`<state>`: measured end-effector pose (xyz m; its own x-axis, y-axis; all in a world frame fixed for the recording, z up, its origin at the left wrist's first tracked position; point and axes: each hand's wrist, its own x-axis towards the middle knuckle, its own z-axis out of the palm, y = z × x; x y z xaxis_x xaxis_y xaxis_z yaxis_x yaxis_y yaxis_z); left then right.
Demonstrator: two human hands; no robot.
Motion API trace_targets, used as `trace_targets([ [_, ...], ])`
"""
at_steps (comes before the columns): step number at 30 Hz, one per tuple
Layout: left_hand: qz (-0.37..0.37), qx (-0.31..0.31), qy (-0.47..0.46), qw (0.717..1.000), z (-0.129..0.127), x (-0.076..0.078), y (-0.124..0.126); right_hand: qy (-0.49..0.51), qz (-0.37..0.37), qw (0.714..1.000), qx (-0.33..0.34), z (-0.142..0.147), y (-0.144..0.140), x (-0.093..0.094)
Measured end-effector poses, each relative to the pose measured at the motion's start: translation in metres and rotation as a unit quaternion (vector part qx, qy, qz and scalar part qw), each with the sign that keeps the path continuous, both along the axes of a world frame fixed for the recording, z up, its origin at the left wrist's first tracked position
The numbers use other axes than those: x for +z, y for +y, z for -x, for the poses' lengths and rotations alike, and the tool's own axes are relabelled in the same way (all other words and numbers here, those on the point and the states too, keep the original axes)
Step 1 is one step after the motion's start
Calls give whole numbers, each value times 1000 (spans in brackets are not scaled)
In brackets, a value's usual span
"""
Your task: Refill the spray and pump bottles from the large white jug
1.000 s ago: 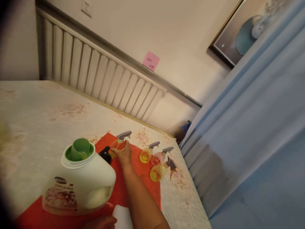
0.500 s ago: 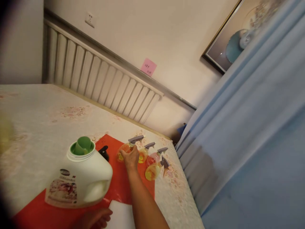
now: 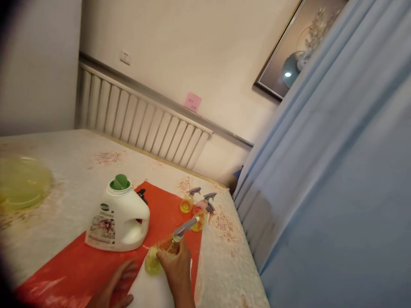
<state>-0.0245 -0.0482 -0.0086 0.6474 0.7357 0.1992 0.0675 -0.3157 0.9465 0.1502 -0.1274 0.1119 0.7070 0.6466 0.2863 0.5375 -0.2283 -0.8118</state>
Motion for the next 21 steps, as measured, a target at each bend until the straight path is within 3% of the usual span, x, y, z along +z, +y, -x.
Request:
trace_targets([
  [4,-104,20,13,994,2,-2,-21,33,-12,999,26,33,-31,5],
  [7,-138,22,25,990,-1,-5,-34,58,-15,997,56,52,-48,7],
  [16,-57,27,65,996,-2,26,-71,98,-2,991,90,71,-69,-2],
  [21,-36,56,38,997,-3,17,-77,111,-13,988,105,73,-78,2],
])
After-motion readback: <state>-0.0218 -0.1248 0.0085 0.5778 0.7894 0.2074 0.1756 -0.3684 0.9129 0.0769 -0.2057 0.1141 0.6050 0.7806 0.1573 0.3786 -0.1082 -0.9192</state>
